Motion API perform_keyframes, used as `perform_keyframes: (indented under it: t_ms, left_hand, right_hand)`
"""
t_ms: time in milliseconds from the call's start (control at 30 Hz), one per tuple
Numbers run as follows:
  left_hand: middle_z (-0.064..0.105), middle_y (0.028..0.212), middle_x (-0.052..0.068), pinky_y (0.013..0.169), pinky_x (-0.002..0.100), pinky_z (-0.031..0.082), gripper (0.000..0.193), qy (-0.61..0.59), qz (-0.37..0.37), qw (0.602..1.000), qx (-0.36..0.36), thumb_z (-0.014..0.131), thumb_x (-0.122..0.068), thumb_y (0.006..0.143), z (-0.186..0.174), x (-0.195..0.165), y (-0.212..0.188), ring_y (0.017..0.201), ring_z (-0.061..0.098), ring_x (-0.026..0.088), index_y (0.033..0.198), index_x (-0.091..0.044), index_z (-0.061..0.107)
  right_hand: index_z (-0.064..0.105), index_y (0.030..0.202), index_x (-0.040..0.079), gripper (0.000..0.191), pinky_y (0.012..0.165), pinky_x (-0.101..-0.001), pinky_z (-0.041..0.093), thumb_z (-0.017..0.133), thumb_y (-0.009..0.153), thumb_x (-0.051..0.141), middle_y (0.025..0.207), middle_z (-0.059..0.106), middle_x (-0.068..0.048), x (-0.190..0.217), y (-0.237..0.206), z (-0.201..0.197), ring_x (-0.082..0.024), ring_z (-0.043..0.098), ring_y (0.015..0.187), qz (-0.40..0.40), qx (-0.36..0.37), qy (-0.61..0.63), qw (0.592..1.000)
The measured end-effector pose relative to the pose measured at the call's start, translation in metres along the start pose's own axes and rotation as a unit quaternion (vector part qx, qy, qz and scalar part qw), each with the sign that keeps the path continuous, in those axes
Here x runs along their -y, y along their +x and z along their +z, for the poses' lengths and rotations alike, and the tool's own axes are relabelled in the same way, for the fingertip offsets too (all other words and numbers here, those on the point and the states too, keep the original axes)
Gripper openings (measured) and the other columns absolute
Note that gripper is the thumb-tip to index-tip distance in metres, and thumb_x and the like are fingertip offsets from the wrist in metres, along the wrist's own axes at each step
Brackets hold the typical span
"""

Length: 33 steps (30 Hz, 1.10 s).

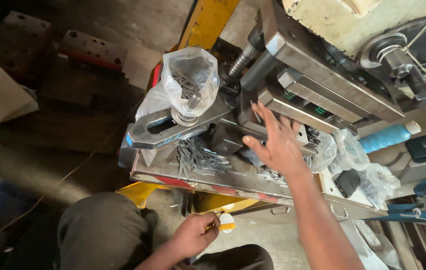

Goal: The person operates a manual press machine, repeatedly placing small metal pieces into the die and using a yellow stick to assist with positioning and retrieval. The person collects the processed pieces into a plastic bag on the machine.

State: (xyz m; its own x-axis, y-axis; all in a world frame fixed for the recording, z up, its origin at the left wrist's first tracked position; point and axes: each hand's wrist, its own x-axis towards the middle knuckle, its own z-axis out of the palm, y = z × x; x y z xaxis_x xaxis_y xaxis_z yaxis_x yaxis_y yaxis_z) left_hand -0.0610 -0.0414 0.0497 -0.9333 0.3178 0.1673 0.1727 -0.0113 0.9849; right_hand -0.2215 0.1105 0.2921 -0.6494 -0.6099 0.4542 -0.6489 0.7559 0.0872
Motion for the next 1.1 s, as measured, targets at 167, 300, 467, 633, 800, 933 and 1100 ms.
perform_keyframes:
  t_ms: [167,300,467,633,800,933,1100]
  left_hand:
    - [0.06,0.061,0.011,0.054,0.038,0.047,0.008,0.008,-0.024,1.0,0.019,0.07,-0.011,0.088,-0.003,-0.006,0.002,0.052,0.057,0.024,0.089,-0.005,0.065]
    - [0.06,0.061,0.012,0.055,0.038,0.047,0.008,0.005,-0.006,1.0,0.013,0.07,-0.011,0.088,-0.006,-0.007,0.002,0.053,0.059,0.025,0.09,-0.005,0.065]
    - [0.063,0.065,0.012,0.056,0.037,0.049,0.008,-0.005,-0.014,1.0,0.004,0.069,-0.01,0.088,-0.004,-0.003,0.004,0.056,0.062,0.025,0.091,-0.005,0.065]
    - [0.064,0.066,0.014,0.057,0.037,0.049,0.008,-0.004,-0.051,0.999,0.017,0.069,-0.011,0.088,0.001,0.004,0.005,0.056,0.061,0.027,0.092,-0.006,0.065]
    - [0.062,0.066,0.015,0.057,0.039,0.049,0.01,0.02,-0.05,0.998,0.013,0.07,-0.01,0.086,0.005,0.019,0.004,0.058,0.061,0.027,0.09,-0.005,0.064]
    - [0.064,0.072,0.014,0.06,0.037,0.051,0.012,0.03,-0.04,0.999,-0.002,0.068,-0.01,0.085,0.005,0.03,0.002,0.063,0.064,0.026,0.095,-0.005,0.065]
    - [0.065,0.072,0.014,0.061,0.037,0.052,0.011,0.048,-0.047,0.998,-0.001,0.068,-0.012,0.087,0.006,0.023,-0.004,0.063,0.066,0.024,0.094,-0.004,0.065]
  right_hand:
    - [0.044,0.153,0.011,0.087,0.111,-0.0498,0.038,0.067,0.087,0.061,0.147,0.052,-0.024,-0.041,0.021,0.009,-0.046,0.047,0.137,0.091,0.124,0.058,0.986]
    - [0.045,0.151,0.008,0.091,0.111,-0.0502,0.038,0.072,0.085,0.065,0.148,0.052,-0.027,-0.059,0.02,0.024,-0.048,0.047,0.137,0.101,0.106,0.032,0.989]
    - [0.048,0.147,0.012,0.094,0.108,-0.0495,0.041,0.071,0.076,0.069,0.145,0.055,-0.024,-0.065,0.013,0.034,-0.044,0.05,0.134,0.153,0.103,0.017,0.983]
    - [0.048,0.15,0.01,0.096,0.106,-0.0532,0.041,0.068,0.081,0.074,0.146,0.053,-0.029,-0.064,0.014,0.034,-0.049,0.049,0.133,0.098,0.073,-0.005,0.993]
    - [0.052,0.147,0.011,0.101,0.088,-0.0538,0.053,0.059,0.078,0.085,0.112,0.07,-0.027,-0.056,0.017,0.036,-0.044,0.068,0.103,0.21,0.179,-0.137,0.951]
    - [0.058,0.142,0.003,0.091,0.075,-0.0533,0.055,0.067,0.088,0.076,0.097,0.073,-0.026,-0.048,0.005,0.035,-0.045,0.071,0.086,0.124,0.105,-0.105,0.981]
    - [0.065,0.129,0.005,0.05,0.098,-0.0489,0.051,0.08,0.095,0.038,0.122,0.073,-0.018,-0.034,-0.02,0.013,-0.039,0.068,0.112,-0.065,-0.125,-0.038,0.989]
